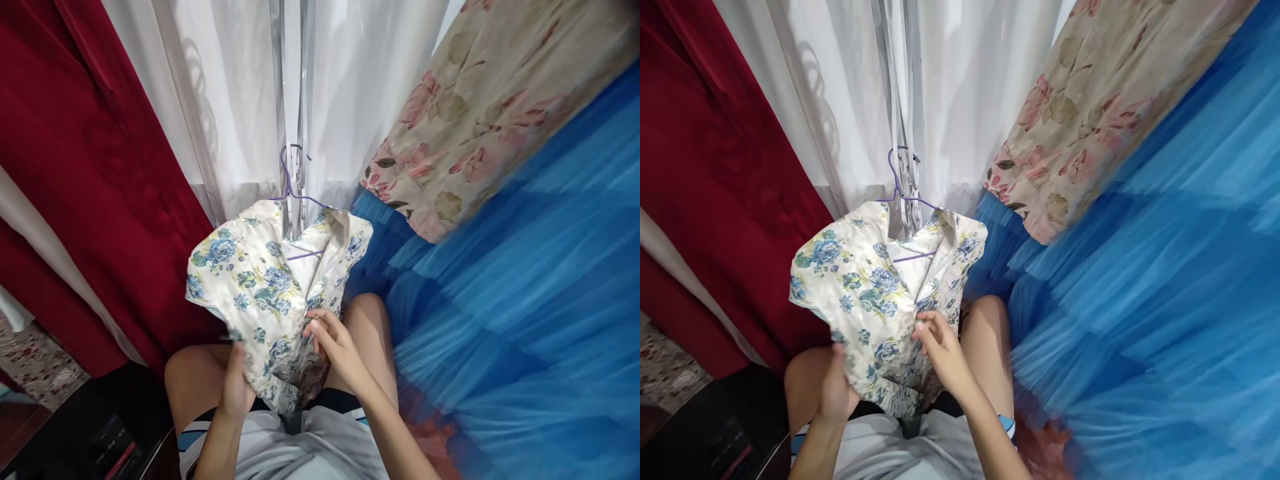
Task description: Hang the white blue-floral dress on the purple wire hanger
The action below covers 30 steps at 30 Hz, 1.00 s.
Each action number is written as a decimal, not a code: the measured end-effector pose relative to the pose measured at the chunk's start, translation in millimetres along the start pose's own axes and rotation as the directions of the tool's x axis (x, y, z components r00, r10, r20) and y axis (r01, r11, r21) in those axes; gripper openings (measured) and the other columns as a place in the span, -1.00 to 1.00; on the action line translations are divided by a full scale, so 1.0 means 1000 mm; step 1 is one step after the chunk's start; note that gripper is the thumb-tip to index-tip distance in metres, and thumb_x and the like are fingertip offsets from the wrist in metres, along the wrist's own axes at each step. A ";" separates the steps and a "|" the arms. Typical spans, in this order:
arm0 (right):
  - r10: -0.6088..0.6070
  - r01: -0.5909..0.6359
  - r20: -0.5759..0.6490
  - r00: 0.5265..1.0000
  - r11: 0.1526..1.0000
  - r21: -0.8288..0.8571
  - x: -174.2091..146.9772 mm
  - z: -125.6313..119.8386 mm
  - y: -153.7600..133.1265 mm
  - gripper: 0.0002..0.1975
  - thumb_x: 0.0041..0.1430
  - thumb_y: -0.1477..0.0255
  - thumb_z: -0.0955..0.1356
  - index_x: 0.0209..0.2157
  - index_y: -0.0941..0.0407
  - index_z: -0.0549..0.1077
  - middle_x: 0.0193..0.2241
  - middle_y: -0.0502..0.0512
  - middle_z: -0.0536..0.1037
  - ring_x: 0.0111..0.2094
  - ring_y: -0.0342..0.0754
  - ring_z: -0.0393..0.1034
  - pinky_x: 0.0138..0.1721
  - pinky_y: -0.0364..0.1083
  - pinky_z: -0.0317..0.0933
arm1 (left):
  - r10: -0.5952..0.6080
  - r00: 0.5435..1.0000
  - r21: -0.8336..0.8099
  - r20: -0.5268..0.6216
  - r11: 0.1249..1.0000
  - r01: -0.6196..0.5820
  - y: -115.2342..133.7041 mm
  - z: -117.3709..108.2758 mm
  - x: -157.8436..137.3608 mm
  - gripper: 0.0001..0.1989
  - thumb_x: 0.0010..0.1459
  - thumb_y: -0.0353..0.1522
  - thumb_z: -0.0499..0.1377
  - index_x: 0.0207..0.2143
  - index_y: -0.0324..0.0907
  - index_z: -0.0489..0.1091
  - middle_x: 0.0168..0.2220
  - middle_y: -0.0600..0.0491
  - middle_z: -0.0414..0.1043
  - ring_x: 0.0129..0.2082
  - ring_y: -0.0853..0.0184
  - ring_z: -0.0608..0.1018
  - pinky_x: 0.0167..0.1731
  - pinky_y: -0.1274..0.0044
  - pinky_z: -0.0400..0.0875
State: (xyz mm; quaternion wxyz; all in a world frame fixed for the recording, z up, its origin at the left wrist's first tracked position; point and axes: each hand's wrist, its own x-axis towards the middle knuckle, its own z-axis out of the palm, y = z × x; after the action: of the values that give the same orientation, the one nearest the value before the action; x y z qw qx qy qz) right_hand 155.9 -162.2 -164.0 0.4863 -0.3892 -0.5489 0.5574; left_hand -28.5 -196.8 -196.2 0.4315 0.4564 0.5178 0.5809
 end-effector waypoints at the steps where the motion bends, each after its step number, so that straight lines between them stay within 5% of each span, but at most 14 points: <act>1: -0.042 0.042 0.007 0.999 0.998 -0.044 0.008 0.003 -0.002 -0.70 0.24 0.11 0.33 -0.20 0.06 0.40 -0.42 0.01 0.48 -0.51 -0.10 0.24 -0.49 -0.13 0.08 | -0.044 0.999 -0.093 -0.019 0.995 0.042 -0.002 0.001 -0.005 -0.49 0.14 -0.06 0.24 0.11 0.00 0.35 -0.01 -0.08 0.50 0.01 0.10 0.54 -0.03 0.24 0.48; 4: -0.159 0.160 0.018 0.987 0.977 -0.142 0.026 0.011 -0.010 -0.70 0.29 0.17 0.29 -0.41 0.09 0.37 -0.52 -0.03 0.40 -0.50 -0.12 0.19 -0.45 -0.14 0.07 | -0.133 0.988 -0.300 -0.074 0.948 0.105 -0.007 0.003 -0.010 -0.29 -0.05 -0.12 0.37 0.15 -0.03 0.30 0.00 -0.09 0.51 0.05 0.02 0.53 -0.02 0.26 0.48; 6: -0.157 0.158 0.019 0.987 0.978 -0.137 0.033 0.014 -0.013 -0.66 0.28 0.19 0.30 -0.49 0.10 0.33 -0.58 -0.05 0.35 -0.55 -0.14 0.15 -0.48 -0.15 0.04 | -0.097 0.987 -0.221 -0.125 0.973 0.067 -0.010 0.001 -0.008 -0.34 0.00 -0.12 0.34 0.14 -0.07 0.30 0.02 -0.11 0.49 0.06 0.02 0.52 0.00 0.26 0.46; 8: -0.108 0.108 0.011 0.994 0.990 -0.088 0.032 0.016 -0.012 -0.65 0.25 0.18 0.32 -0.53 0.10 0.32 -0.64 -0.07 0.35 -0.62 -0.18 0.08 -0.55 -0.16 -0.03 | 0.047 0.957 -0.038 -0.287 0.997 -0.060 -0.015 -0.002 -0.004 -0.43 0.09 -0.13 0.27 0.13 -0.05 0.27 0.08 -0.12 0.43 0.12 0.05 0.47 0.07 0.25 0.40; 11: -0.033 0.032 -0.026 0.999 0.999 -0.029 0.024 0.018 -0.009 -0.65 0.19 0.17 0.36 -0.54 0.10 0.33 -0.68 -0.05 0.43 -0.70 -0.21 0.04 -0.64 -0.18 -0.08 | 0.412 0.795 0.315 -0.446 0.903 -0.291 -0.022 0.001 0.002 -0.52 0.19 -0.20 0.19 0.13 0.01 0.18 0.19 -0.15 0.24 0.22 0.10 0.33 0.19 0.22 0.25; 13: 0.000 0.000 -0.036 0.999 1.000 0.001 0.016 0.022 -0.009 -0.66 0.15 0.18 0.39 -0.53 0.11 0.36 -0.66 -0.01 0.50 -0.73 -0.21 0.06 -0.67 -0.18 -0.07 | 0.517 0.807 0.434 -0.285 0.820 -0.372 -0.025 0.012 0.006 -0.55 0.21 -0.25 0.17 0.13 0.01 0.16 0.16 -0.17 0.24 0.19 0.10 0.35 0.17 0.21 0.27; 15: 0.007 -0.006 -0.017 1.000 1.000 0.023 0.010 0.026 -0.011 -0.67 0.12 0.19 0.42 -0.53 0.12 0.37 -0.65 0.00 0.53 -0.74 -0.22 0.08 -0.68 -0.19 -0.05 | 0.465 0.884 0.432 -0.058 0.810 -0.397 -0.024 0.027 0.011 -0.67 0.24 -0.28 0.13 0.05 0.00 0.23 0.02 -0.13 0.37 0.05 0.12 0.47 0.04 0.24 0.38; 17: 0.000 -0.001 0.016 1.000 1.000 0.030 0.009 0.030 -0.016 -0.68 0.11 0.20 0.43 -0.53 0.13 0.38 -0.65 0.01 0.54 -0.74 -0.23 0.10 -0.68 -0.20 -0.03 | 0.411 0.911 0.400 0.041 0.829 -0.392 -0.021 0.040 0.017 -0.87 0.28 -0.32 0.04 -0.13 -0.02 0.31 -0.18 -0.05 0.46 -0.16 0.17 0.53 -0.12 0.30 0.44; 19: -0.011 0.010 0.020 1.000 1.000 0.030 0.014 0.031 -0.024 -0.68 0.11 0.20 0.43 -0.53 0.13 0.39 -0.66 0.01 0.53 -0.75 -0.23 0.12 -0.69 -0.20 -0.01 | 0.415 0.907 0.390 0.069 0.826 -0.408 -0.017 0.050 0.023 -0.89 0.29 -0.34 0.00 -0.29 -0.03 0.30 -0.32 -0.02 0.44 -0.28 0.20 0.52 -0.22 0.34 0.44; 22: -0.058 0.058 -0.024 0.998 0.998 0.026 0.039 0.026 -0.045 -0.67 0.12 0.18 0.41 -0.55 0.13 0.40 -0.68 0.01 0.52 -0.77 -0.22 0.13 -0.71 -0.19 0.00 | 0.446 0.881 0.393 0.162 0.789 -0.472 -0.009 0.053 0.031 -0.90 0.29 -0.36 0.01 -0.23 -0.04 0.31 -0.27 -0.05 0.43 -0.22 0.18 0.51 -0.19 0.35 0.41; 30: -0.315 0.317 -0.061 0.947 0.948 0.022 0.140 0.033 -0.127 -0.72 0.08 0.26 0.41 -0.57 0.14 0.43 -0.65 0.04 0.53 -0.73 -0.23 0.19 -0.69 -0.19 0.03 | 0.338 0.837 0.583 0.430 0.604 -0.544 0.006 0.024 0.032 -0.85 0.28 -0.43 -0.02 -0.35 -0.10 0.26 -0.31 -0.04 0.40 -0.31 0.21 0.47 -0.32 0.43 0.35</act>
State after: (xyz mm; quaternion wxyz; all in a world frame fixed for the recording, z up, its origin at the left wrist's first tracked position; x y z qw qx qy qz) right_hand 107.4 -44.2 -21.4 0.5907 -0.3040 -0.5815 0.4696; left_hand -11.9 -161.2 -186.5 0.1409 0.7728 0.4982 0.3670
